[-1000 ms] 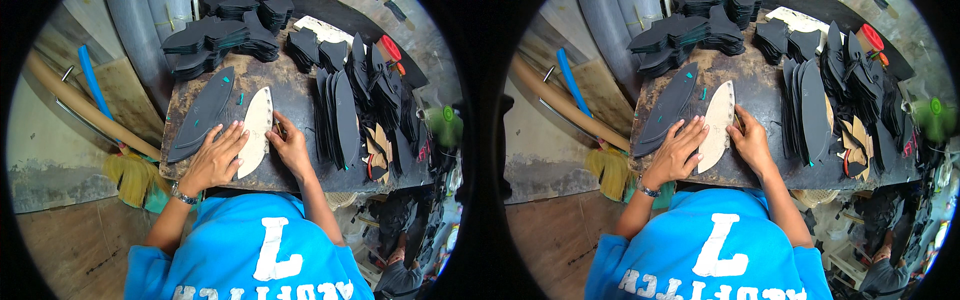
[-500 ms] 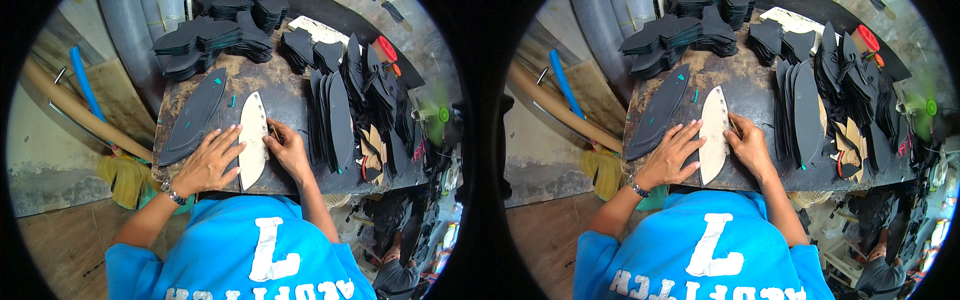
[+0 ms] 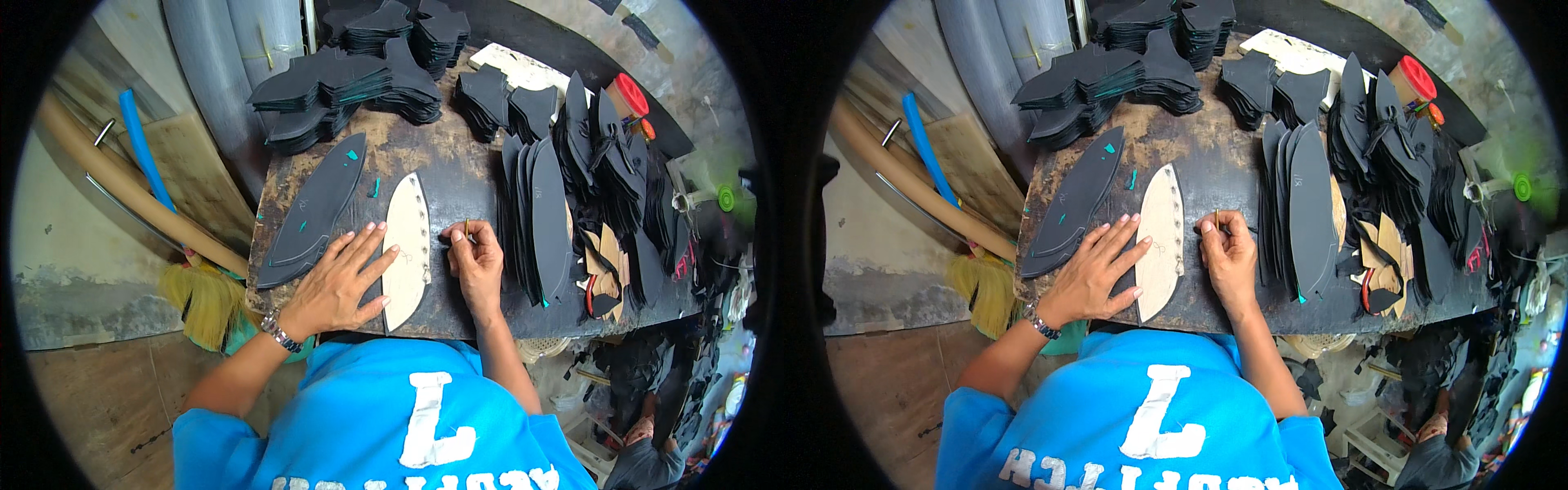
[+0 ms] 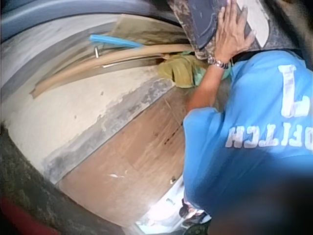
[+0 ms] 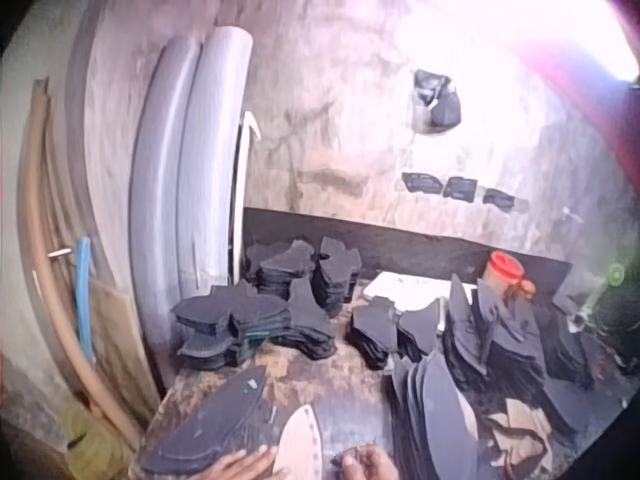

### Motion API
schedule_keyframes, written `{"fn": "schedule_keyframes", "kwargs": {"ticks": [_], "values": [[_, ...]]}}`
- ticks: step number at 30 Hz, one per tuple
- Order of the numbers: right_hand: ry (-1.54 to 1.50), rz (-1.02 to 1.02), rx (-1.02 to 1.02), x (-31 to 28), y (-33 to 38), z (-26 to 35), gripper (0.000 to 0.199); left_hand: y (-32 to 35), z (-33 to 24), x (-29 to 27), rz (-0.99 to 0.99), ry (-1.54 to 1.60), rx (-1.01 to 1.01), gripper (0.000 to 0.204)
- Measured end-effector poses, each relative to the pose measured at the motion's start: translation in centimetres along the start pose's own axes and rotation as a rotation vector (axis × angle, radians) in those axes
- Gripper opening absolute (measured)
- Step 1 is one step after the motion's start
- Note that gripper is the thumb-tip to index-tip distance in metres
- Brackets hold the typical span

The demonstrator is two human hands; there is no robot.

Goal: The person repeatedly marks the edges of shoe insoles using a small pointed tool. They handle insoles one at a time, align them on the table, and make marks along the perimeter before stacking them.

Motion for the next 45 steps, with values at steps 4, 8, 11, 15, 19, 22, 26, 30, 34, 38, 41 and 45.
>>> {"fn": "schedule_keyframes", "kwargs": {"ticks": [4,8,11,15,19,22,26,30,34,38,41,45], "values": [[0.261,0.011,-0.028,0.2,-0.2,-0.3,0.011,0.0,0.0,0.1,-0.004,0.003,-0.008,0.073],[0.410,0.052,-0.115,0.5,-0.4,-0.4,0.022,-0.1,0.0,0.2,-0.008,0.000,-0.013,0.075],[0.453,0.044,-0.204,0.7,-0.6,-0.3,0.022,-0.1,-0.1,0.2,0.004,-0.011,-0.027,0.077],[0.465,0.040,-0.167,0.7,-0.6,-0.2,0.022,-0.2,-0.1,0.2,0.007,-0.027,-0.040,0.078],[0.376,0.077,-0.063,0.5,-0.4,-0.3,0.022,-0.2,0.0,0.4,-0.001,-0.025,-0.046,0.078],[0.374,0.083,-0.059,0.5,-0.4,-0.2,0.022,-0.2,0.0,0.5,0.004,-0.013,-0.050,0.078],[0.358,0.091,-0.064,0.6,-0.5,-0.2,0.023,-0.2,0.0,0.5,-0.001,-0.004,-0.053,0.080],[0.316,0.093,-0.063,0.5,-0.4,-0.4,0.023,-0.2,0.1,0.6,-0.004,0.006,-0.049,0.083],[0.276,0.080,-0.037,0.6,-0.5,-0.4,0.023,-0.2,0.1,0.7,-0.011,0.004,-0.054,0.085],[0.114,0.048,0.036,0.6,-0.2,0.2,0.021,-0.4,0.0,0.7,-0.007,-0.011,-0.076,0.086],[0.023,0.041,0.141,0.2,0.9,1.0,0.018,-0.4,-0.1,0.6,-0.012,-0.018,-0.074,0.086],[0.270,-0.007,0.208,0.3,4.2,1.5,0.017,-0.4,0.0,0.7,-0.023,-0.038,-0.070,0.087]]}}
Point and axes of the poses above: each hand's wrist, its own y-axis away from the middle knuckle, its own x-axis out of the palm, z = x × y, the point moved 2 cm from there along -y, towards the middle knuckle, and after that the axes turned 13 degrees about z, right-handed, at the moved point
